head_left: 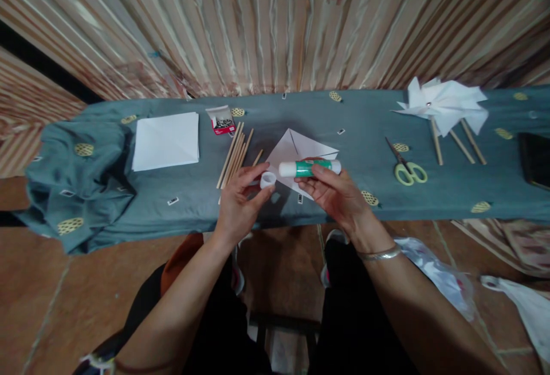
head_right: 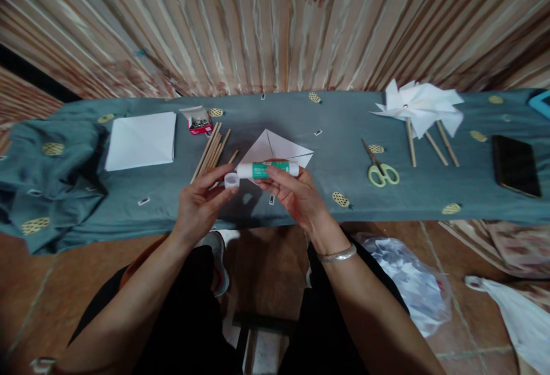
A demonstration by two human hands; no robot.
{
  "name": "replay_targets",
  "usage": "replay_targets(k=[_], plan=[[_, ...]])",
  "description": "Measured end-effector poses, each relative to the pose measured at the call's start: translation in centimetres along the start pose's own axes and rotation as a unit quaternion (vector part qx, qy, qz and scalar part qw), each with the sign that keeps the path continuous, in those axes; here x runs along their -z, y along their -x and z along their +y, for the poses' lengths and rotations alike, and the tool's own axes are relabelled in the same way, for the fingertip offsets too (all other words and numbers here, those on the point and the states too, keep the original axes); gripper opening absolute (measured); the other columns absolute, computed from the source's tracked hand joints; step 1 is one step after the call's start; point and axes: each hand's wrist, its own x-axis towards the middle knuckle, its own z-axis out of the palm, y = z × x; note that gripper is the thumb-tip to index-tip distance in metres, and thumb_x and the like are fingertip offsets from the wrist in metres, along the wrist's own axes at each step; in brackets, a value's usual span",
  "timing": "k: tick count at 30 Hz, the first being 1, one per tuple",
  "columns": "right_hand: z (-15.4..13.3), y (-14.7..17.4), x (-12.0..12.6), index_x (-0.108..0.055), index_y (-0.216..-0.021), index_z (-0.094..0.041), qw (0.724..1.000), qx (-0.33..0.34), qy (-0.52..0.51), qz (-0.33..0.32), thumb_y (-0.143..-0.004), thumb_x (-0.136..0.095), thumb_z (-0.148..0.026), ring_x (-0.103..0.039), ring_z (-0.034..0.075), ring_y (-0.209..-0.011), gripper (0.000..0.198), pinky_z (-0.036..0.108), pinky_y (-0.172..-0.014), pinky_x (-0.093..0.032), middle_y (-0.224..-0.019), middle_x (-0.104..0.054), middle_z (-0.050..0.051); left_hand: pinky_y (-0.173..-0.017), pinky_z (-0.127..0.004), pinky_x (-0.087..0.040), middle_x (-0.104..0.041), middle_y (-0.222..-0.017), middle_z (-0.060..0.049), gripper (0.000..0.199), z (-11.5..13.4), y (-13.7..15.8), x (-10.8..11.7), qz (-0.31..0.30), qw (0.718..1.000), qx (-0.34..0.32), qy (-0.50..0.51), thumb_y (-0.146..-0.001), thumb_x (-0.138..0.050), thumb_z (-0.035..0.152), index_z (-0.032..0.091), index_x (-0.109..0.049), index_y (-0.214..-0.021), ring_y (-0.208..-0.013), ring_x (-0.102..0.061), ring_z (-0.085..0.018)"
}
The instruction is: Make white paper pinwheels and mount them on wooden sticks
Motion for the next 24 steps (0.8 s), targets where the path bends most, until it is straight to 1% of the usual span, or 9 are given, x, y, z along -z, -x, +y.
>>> replay_targets(k=[2, 4, 6, 9, 12, 16, 20, 24], plan=[[0.2, 0.1, -0.3, -0.071, -0.081, -0.022, 1.0, -0.001, 0.005, -0.007, -0.061, -0.084, -0.036, -0.07, 0.015, -0.075, 0.028, 0.031, -0.078, -0.059, -0.083, -0.074, 0.001, -0.084, -0.028, -0.054, -0.067, -0.113, -0.005, 0.046, -0.3, 0.1, 0.1, -0.005, 0.999, -0.021, -0.03, -0.071, -0.077, 0.027, 0.023, -0.068, -0.115, -0.098, -0.064, -0.017], [0.3, 0.2, -0.6, -0.072, -0.082, -0.022, 1.0, -0.005, 0.005, -0.013, -0.06, -0.085, -0.032, -0.069, 0.014, -0.078, 0.028, 0.029, -0.078, -0.058, -0.084, -0.075, 0.001, -0.087, -0.029, -0.054, -0.069, -0.111, -0.005, 0.047, -0.3, 0.2, 0.2, -0.005, 0.998, -0.032, -0.045, -0.072, -0.077, 0.026, 0.022, -0.066, -0.117, -0.098, -0.065, -0.017], [0.5, 0.3, -0.7, -0.072, -0.082, -0.022, 1.0, -0.011, 0.008, -0.016, -0.059, -0.086, -0.028, -0.069, 0.013, -0.078, 0.028, 0.028, -0.078, -0.057, -0.084, -0.074, 0.0, -0.089, -0.03, -0.053, -0.071, -0.107, -0.005, 0.046, -0.2, 0.3, 0.3, -0.006, 0.997, -0.042, -0.059, -0.073, -0.077, 0.026, 0.02, -0.065, -0.116, -0.097, -0.065, -0.017], [0.5, 0.4, -0.7, -0.072, -0.084, -0.022, 0.999, -0.019, 0.031, -0.019, -0.058, -0.086, -0.027, -0.067, 0.012, -0.077, 0.029, 0.028, -0.078, -0.056, -0.083, -0.074, -0.001, -0.09, -0.032, -0.053, -0.072, -0.105, -0.006, 0.043, 0.1, 0.3, 0.4, -0.01, 0.994, -0.063, -0.094, -0.073, -0.076, 0.025, 0.018, -0.065, -0.114, -0.097, -0.066, -0.018], [0.5, 0.3, -0.5, -0.072, -0.083, -0.021, 0.998, -0.01, 0.067, -0.014, -0.058, -0.086, -0.027, -0.066, 0.011, -0.075, 0.03, 0.027, -0.077, -0.055, -0.082, -0.073, -0.001, -0.091, -0.034, -0.052, -0.071, -0.108, -0.007, 0.042, 0.0, 0.3, 0.7, -0.012, 0.986, -0.089, -0.138, -0.073, -0.075, 0.025, 0.018, -0.066, -0.113, -0.097, -0.066, -0.019], [0.5, 0.2, -0.2, -0.072, -0.083, -0.021, 0.994, 0.0, 0.107, -0.014, -0.057, -0.086, -0.029, -0.065, 0.011, -0.072, 0.03, 0.026, -0.071, -0.053, -0.082, -0.073, -0.002, -0.091, -0.034, -0.051, -0.071, -0.109, -0.007, 0.039, -0.1, 0.4, 1.0, -0.014, 0.978, -0.104, -0.181, -0.074, -0.075, 0.025, 0.02, -0.067, -0.112, -0.095, -0.066, -0.019], [0.6, 0.1, 0.0, -0.073, -0.082, -0.021, 0.992, -0.01, 0.122, -0.029, -0.059, -0.086, -0.03, -0.063, 0.009, -0.067, 0.028, 0.023, -0.065, -0.051, -0.08, -0.073, -0.002, -0.088, -0.031, -0.052, -0.072, -0.107, -0.007, 0.032, 0.2, 0.6, 1.1, -0.041, 0.975, -0.111, -0.19, -0.076, -0.073, 0.024, 0.02, -0.07, -0.108, -0.095, -0.066, -0.019], [0.8, 0.1, -0.2, -0.073, -0.081, -0.02, 0.991, -0.032, 0.127, -0.035, -0.058, -0.086, -0.032, -0.062, 0.008, -0.063, 0.029, 0.022, -0.062, -0.052, -0.075, -0.072, -0.002, -0.086, -0.031, -0.052, -0.073, -0.101, -0.006, 0.024, 0.7, 0.7, 1.2, -0.074, 0.97, -0.12, -0.198, -0.079, -0.071, 0.026, 0.022, -0.073, -0.102, -0.093, -0.067, -0.02]])
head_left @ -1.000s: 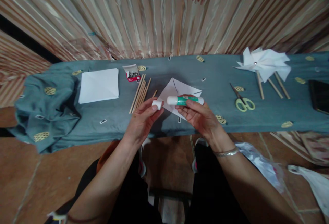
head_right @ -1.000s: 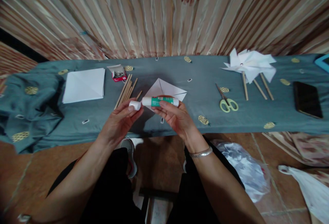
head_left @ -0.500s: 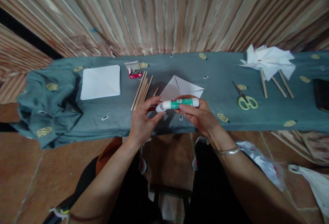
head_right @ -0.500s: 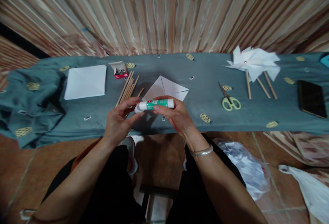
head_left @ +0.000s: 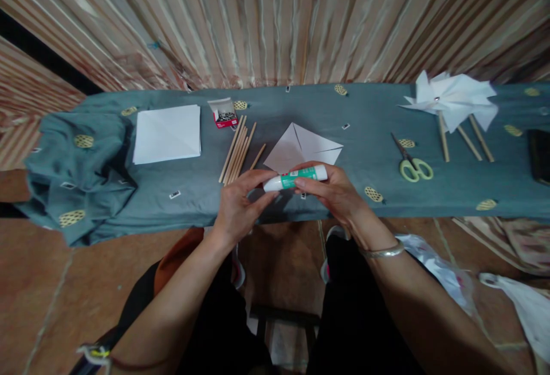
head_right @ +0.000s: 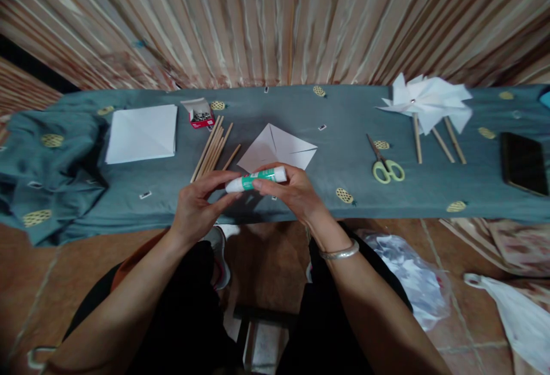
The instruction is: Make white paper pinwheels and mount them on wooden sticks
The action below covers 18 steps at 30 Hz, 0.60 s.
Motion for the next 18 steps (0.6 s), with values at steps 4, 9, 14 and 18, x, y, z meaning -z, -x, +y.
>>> replay_targets(k=[4, 9, 14, 18], plan=[[0.4, -0.1, -0.4, -0.073, -0.08, -0.019, 1.0, -0.02, 0.002, -0.017, -0.059, -0.085, -0.037, -0.064, 0.01, -0.063, 0.03, 0.023, -0.061, -0.053, -0.071, -0.072, -0.001, -0.086, -0.031, -0.051, -0.074, -0.099, -0.006, 0.025, -0.1, 0.3, 0.0, -0.013, 1.0, 0.012, 0.017, -0.077, -0.072, 0.027, 0.023, -0.074, -0.102, -0.092, -0.067, -0.021], [0.8, 0.1, -1.2, -0.071, -0.083, -0.018, 0.998, -0.002, 0.045, -0.038, -0.065, -0.081, -0.041, -0.065, 0.011, -0.062, 0.031, 0.023, -0.058, -0.052, -0.069, -0.071, 0.0, -0.074, -0.028, -0.053, -0.074, -0.092, -0.006, 0.026, -0.3, 0.8, -0.5, 0.008, 0.99, 0.096, 0.105, -0.071, -0.078, 0.03, 0.02, -0.076, -0.094, -0.084, -0.067, -0.019], [0.3, 0.3, 0.4, -0.069, -0.098, -0.019, 0.984, 0.088, 0.152, -0.02, -0.075, -0.072, -0.043, -0.066, 0.014, -0.071, 0.034, 0.026, -0.063, -0.054, -0.083, -0.073, 0.003, -0.066, -0.027, -0.053, -0.075, -0.083, -0.003, 0.038, -0.8, 0.6, 1.5, 0.05, 0.955, 0.219, 0.192, -0.058, -0.085, 0.036, 0.017, -0.076, -0.089, -0.071, -0.066, -0.016], [-0.1, 0.1, 4.7, -0.068, -0.103, -0.018, 0.907, 0.195, 0.359, 0.102, -0.087, -0.058, -0.038, -0.069, 0.021, -0.087, 0.028, 0.04, -0.082, -0.056, -0.102, -0.073, 0.01, -0.071, -0.024, -0.052, -0.073, -0.078, 0.008, 0.026, -2.6, -0.1, 5.1, 0.222, 0.94, 0.228, 0.123, -0.063, -0.083, 0.03, 0.023, -0.075, -0.087, -0.07, -0.061, -0.01]])
